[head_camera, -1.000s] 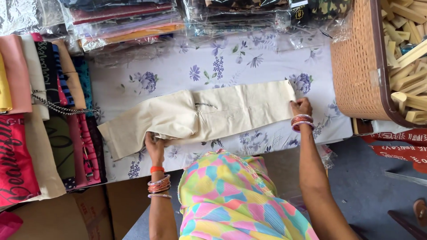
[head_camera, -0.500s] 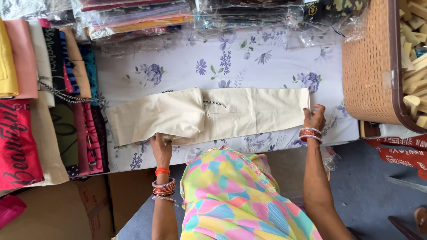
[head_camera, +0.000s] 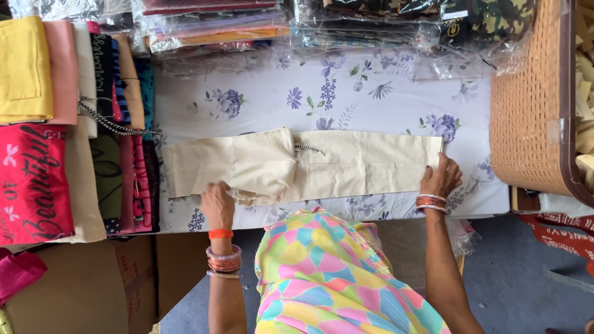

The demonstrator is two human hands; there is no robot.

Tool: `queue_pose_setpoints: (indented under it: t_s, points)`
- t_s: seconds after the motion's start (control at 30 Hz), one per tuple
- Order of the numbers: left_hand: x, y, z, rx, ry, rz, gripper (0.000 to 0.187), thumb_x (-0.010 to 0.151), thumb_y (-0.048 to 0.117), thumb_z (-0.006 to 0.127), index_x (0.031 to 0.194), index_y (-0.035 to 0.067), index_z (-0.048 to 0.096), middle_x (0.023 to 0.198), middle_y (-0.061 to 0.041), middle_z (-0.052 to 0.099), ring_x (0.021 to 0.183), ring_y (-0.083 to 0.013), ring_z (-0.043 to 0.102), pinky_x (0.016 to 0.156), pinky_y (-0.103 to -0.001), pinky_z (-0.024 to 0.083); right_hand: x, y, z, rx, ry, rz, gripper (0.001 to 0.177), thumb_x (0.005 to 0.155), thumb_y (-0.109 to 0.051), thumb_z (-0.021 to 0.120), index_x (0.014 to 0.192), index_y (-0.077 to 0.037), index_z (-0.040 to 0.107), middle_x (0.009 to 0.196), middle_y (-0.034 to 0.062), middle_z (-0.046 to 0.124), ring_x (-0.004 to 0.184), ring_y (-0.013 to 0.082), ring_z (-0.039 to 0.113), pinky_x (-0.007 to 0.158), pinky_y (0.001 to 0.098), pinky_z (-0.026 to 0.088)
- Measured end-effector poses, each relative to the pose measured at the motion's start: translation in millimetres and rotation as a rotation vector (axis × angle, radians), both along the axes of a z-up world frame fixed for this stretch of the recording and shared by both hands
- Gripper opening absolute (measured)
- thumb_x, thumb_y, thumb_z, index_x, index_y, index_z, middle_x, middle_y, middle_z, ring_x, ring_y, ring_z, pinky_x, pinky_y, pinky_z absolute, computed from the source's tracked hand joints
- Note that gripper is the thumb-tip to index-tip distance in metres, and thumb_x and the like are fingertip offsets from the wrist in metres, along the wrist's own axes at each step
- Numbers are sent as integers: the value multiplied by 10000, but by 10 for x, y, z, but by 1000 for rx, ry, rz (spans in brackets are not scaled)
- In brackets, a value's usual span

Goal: The recorder is folding several different garments, including a yellow shirt, white pants, and maroon trousers, on a table.

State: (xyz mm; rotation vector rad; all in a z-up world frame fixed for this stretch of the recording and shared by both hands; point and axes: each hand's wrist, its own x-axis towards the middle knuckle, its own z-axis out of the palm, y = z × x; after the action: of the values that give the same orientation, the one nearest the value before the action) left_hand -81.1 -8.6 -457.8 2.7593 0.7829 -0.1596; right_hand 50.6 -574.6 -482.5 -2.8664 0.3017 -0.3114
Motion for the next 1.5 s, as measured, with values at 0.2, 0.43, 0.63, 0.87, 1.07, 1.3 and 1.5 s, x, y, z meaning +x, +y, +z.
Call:
queue_pose_setpoints:
  t_s: [0.2, 0.43, 0.63, 0.87, 1.07, 1.3, 1.5]
  points:
    - [1094, -52, 235, -52, -534, -217, 408, 943, 129, 649, 1349, 104, 615, 1149, -138, 675, 1039, -339, 640, 871, -467, 526, 47, 732, -69, 402, 122, 239, 390, 952, -155, 734, 1314, -106, 597, 1205, 144, 598, 807, 259, 635, 790, 419, 539]
    - [1864, -603, 7, 32, -242, -516, 730, 809, 533, 779, 1382, 141, 553, 1094, -107, 698, 1062, -281, 631, 1015, -596, 342, 46, 950, -192, 401, 206, 119, 313, 914, -296, 764, 1175, -190, 627, 1007, 18, 614, 686, 177, 639, 654, 388, 519]
    - [1805, -675, -49, -10, -122, -583, 388, 850, 304, 735, 1195, 166, 623, 930, -57, 700, 974, -252, 644, 1002, -548, 371, 34, 908, -230, 379, 202, 143, 332, 896, -309, 764, 1178, -213, 618, 1010, 6, 594, 685, 171, 647, 642, 384, 514]
    - [802, -693, -25, -15, -354, -669, 129, 884, 96, 619, 1011, 102, 596, 839, -87, 607, 845, -261, 603, 744, -417, 480, 49, 970, -172, 325, 214, 124, 303, 916, -335, 743, 1162, -228, 604, 998, -2, 588, 727, 180, 658, 654, 406, 506]
    - [236, -920, -194, -66, -226, -529, 337, 776, 110, 644, 1100, 19, 643, 834, -122, 675, 752, -307, 644, 626, -438, 540, 81, 947, -198, 311, 264, 121, 308, 922, -353, 726, 1169, -227, 595, 1008, 1, 579, 697, 205, 647, 665, 436, 501]
    - [947, -713, 35, -485, 416, -460, 371, 886, 380, 739, 800, 28, 660, 614, -122, 659, 506, -280, 685, 582, -400, 562, 88, 946, -214, 291, 277, 118, 301, 924, -370, 718, 1162, -230, 599, 1015, 9, 579, 716, 221, 646, 667, 444, 498]
    - [1814, -343, 58, -180, -123, -237, 279, 1043, 293, 611, 893, 60, 642, 627, -80, 625, 513, -284, 607, 482, -459, 503, 57, 991, -157, 313, 223, 132, 304, 933, -354, 718, 1175, -217, 597, 1001, 16, 574, 732, 223, 642, 667, 430, 508]
